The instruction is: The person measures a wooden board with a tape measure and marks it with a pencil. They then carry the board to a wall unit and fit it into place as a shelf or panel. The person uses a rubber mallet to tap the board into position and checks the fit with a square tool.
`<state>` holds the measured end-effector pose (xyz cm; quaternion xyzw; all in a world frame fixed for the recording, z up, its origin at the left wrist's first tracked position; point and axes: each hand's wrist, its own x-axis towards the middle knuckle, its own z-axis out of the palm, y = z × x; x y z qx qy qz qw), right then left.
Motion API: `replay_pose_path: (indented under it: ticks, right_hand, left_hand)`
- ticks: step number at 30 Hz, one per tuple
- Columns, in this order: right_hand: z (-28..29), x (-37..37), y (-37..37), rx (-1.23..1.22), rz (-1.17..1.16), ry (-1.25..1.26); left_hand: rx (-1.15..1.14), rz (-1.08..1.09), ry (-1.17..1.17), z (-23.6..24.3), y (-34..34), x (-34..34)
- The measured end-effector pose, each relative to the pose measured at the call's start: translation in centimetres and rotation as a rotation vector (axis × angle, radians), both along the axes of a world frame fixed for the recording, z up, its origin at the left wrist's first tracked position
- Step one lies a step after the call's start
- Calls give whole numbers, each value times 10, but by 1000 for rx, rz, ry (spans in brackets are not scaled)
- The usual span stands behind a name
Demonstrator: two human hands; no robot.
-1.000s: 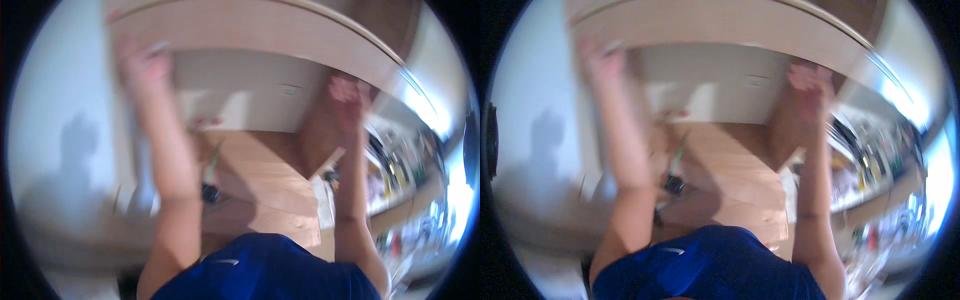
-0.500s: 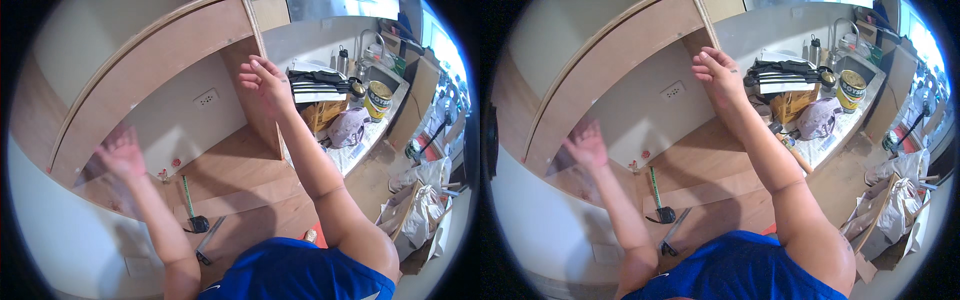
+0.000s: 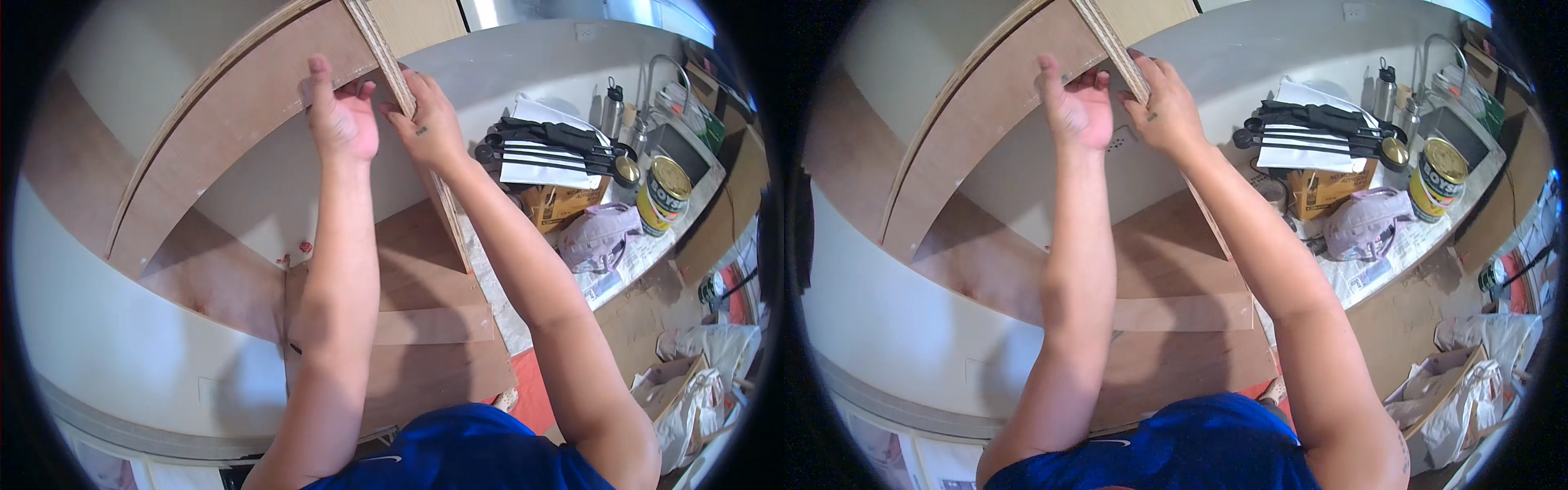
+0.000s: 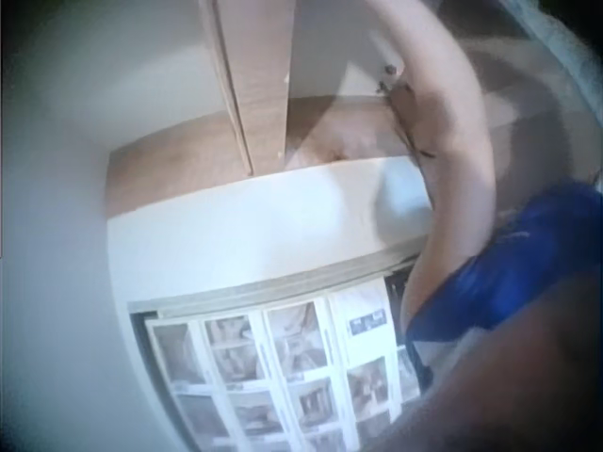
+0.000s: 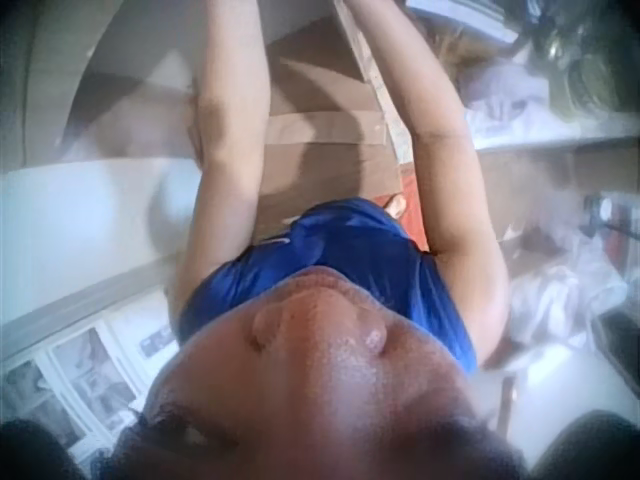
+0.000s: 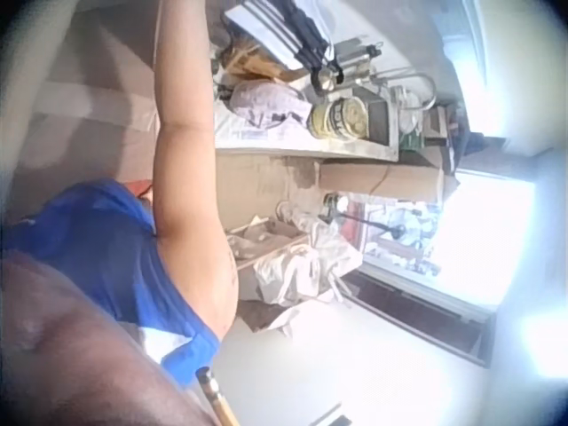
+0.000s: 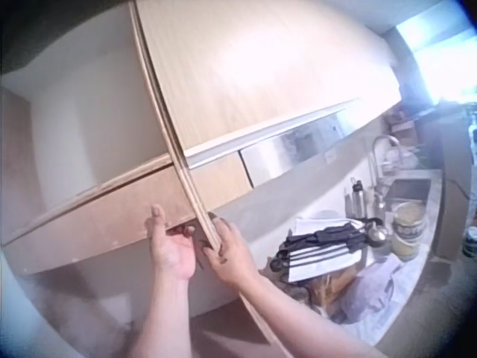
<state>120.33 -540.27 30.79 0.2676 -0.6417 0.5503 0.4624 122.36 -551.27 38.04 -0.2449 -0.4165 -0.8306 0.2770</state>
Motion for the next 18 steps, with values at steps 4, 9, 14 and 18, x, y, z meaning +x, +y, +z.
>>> replay_pose_path:
  ticks: [4, 9, 14, 18]
  right_hand:
    - [-2, -10, 6, -8, 140, 28]
    - [-1, -8, -1, -22, 154, 82]
    - [-3, -15, -3, 4, 137, 92]
    - [1, -13, 1, 18, 115, 17]
  left_hand:
    - [-6, -57, 48, 4, 28, -10]
    - [49, -47, 28, -1, 22, -28]
    - [82, -84, -26, -7, 21, -35]
    - [31, -149, -107, -4, 28, -27]
